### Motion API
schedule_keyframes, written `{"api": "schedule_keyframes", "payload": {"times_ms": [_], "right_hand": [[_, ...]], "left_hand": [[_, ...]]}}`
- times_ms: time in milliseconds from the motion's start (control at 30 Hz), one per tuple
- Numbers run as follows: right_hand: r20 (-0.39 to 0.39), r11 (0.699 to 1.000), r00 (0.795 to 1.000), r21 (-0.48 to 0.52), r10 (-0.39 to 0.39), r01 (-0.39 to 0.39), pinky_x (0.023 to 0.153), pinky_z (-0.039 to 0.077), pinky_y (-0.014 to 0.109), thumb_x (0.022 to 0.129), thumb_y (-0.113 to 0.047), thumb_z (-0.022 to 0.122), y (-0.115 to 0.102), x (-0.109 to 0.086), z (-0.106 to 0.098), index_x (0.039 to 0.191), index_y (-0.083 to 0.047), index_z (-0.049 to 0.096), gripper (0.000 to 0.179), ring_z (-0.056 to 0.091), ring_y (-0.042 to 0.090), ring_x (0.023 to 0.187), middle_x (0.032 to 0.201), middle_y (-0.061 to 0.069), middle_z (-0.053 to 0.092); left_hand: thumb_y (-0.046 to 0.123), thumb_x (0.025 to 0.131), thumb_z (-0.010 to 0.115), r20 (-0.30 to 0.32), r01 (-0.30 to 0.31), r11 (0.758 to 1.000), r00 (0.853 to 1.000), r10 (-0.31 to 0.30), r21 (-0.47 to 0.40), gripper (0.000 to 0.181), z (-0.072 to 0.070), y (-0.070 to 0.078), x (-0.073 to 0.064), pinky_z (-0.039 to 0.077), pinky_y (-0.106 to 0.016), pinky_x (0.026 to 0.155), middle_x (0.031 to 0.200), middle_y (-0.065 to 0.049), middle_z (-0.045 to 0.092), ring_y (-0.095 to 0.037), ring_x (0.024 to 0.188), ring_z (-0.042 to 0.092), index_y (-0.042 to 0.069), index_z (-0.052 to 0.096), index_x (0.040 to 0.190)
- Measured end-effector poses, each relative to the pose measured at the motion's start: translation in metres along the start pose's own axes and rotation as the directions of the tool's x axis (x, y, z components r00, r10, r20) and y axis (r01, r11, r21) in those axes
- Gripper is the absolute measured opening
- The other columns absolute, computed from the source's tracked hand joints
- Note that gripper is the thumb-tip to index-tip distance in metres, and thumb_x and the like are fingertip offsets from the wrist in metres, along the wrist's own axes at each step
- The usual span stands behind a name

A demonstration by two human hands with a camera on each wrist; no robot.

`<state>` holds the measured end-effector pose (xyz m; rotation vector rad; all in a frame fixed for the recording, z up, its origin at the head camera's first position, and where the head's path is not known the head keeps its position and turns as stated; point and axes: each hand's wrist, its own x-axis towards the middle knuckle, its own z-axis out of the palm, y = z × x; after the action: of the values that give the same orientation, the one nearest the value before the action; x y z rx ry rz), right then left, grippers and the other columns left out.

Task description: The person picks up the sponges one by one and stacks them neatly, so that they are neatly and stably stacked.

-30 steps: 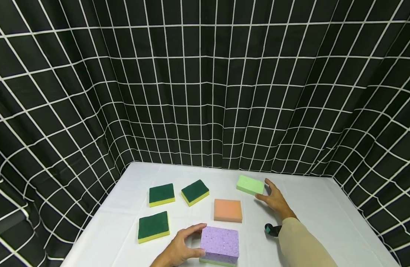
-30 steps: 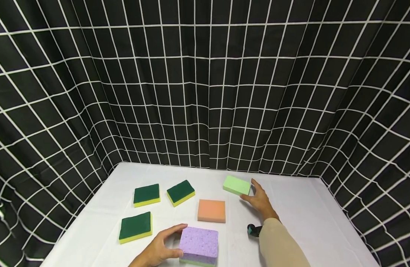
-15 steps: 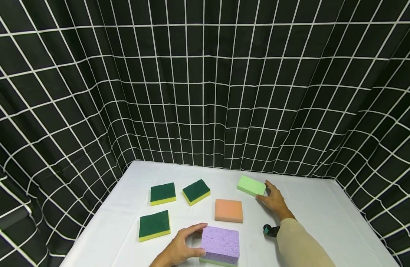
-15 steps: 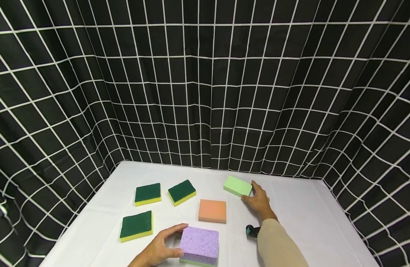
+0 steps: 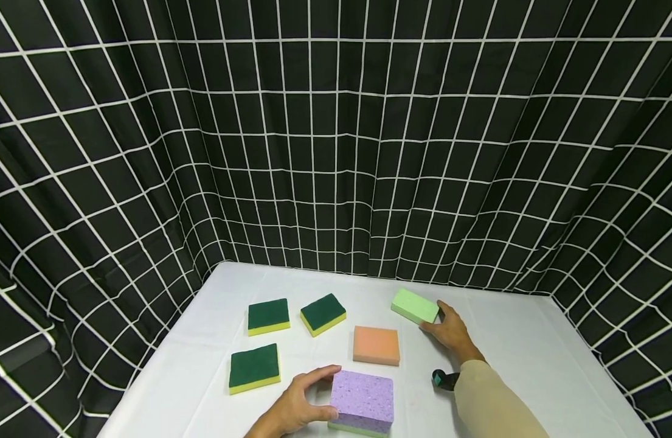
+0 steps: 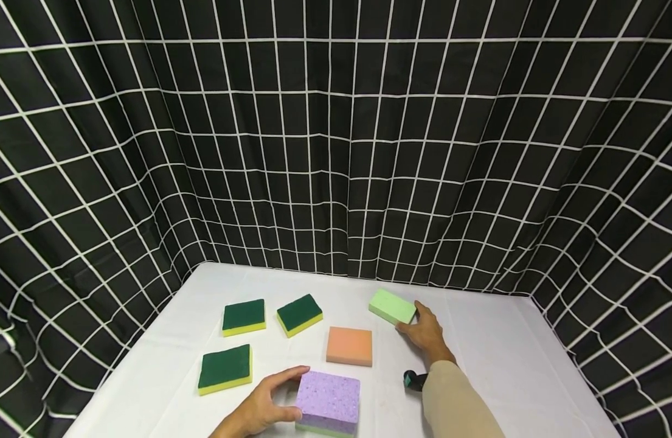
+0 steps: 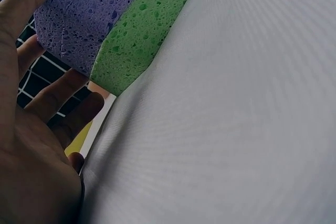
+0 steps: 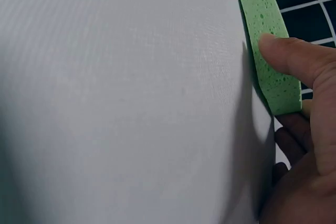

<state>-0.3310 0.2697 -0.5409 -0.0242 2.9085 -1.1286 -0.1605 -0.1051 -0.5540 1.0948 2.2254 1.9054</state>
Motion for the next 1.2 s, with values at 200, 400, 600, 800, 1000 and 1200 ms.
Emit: {"api": "schedule_keyframes", "payload": {"times_ms": [200,400,600,800,1000,1200], "right_hand": [[-0.032,0.998,0.999,0.061,0.015,-0.013,0.106,0.021,0.059,0.083,-0.032,0.074,0.004,-0.008,-0.003,0.146,0.010,0.025,0.090,0.025,0.051,0.132,0.143,0.035,0.031],[-0.071,0.988,0.997,0.152,0.019,-0.008,0.104,0.029,0.057,0.084,-0.037,0.075,0.008,-0.021,-0.003,0.147,0.007,0.026,0.091,0.037,0.046,0.128,0.137,0.033,0.042],[-0.109,0.964,0.993,0.265,0.034,-0.004,0.104,0.032,0.053,0.083,-0.043,0.075,0.010,-0.036,-0.003,0.147,0.006,0.026,0.094,0.038,0.045,0.127,0.138,0.032,0.040],[-0.122,0.932,0.991,0.362,0.046,0.002,0.106,0.031,0.048,0.086,-0.030,0.075,0.007,-0.052,-0.007,0.148,0.006,0.024,0.088,0.034,0.044,0.131,0.139,0.032,0.036],[-0.119,0.908,0.991,0.419,0.060,-0.004,0.108,0.028,0.044,0.084,-0.026,0.077,0.003,-0.069,-0.017,0.149,0.002,0.025,0.088,0.029,0.042,0.135,0.143,0.029,0.033],[-0.135,0.916,0.990,0.400,0.038,0.020,0.110,0.025,0.042,0.085,-0.028,0.076,0.003,-0.083,-0.023,0.148,0.001,0.027,0.085,0.030,0.040,0.135,0.141,0.026,0.036]], "left_hand": [[0.011,0.083,0.077,0.017,0.025,0.999,1.000,-0.024,-0.048,0.067,0.000,0.000,0.000,0.042,-0.043,0.098,0.127,-0.012,0.059,-0.027,0.111,0.057,0.000,0.046,0.140],[0.013,0.083,0.077,0.013,0.034,0.999,0.999,-0.034,-0.033,0.066,0.000,-0.001,-0.001,0.042,-0.043,0.097,0.127,-0.009,0.060,-0.027,0.111,0.057,0.001,0.046,0.140],[0.014,0.083,0.077,0.008,0.040,0.999,0.999,-0.039,-0.033,0.065,0.001,0.000,-0.001,0.041,-0.043,0.098,0.126,-0.009,0.060,-0.027,0.111,0.057,0.004,0.047,0.141],[0.015,0.083,0.077,0.006,0.039,0.999,0.999,-0.039,-0.030,0.066,0.001,0.000,-0.001,0.041,-0.043,0.099,0.125,-0.010,0.061,-0.027,0.111,0.057,-0.001,0.046,0.140],[0.014,0.083,0.078,0.005,0.043,0.998,0.999,-0.043,-0.034,0.067,0.001,0.000,-0.001,0.040,-0.042,0.099,0.125,-0.010,0.060,-0.026,0.111,0.057,-0.002,0.046,0.140],[0.013,0.083,0.078,0.012,0.050,0.998,0.999,-0.050,-0.043,0.067,0.000,0.000,-0.002,0.040,-0.041,0.100,0.126,-0.010,0.060,-0.027,0.112,0.057,-0.002,0.046,0.140]]}}
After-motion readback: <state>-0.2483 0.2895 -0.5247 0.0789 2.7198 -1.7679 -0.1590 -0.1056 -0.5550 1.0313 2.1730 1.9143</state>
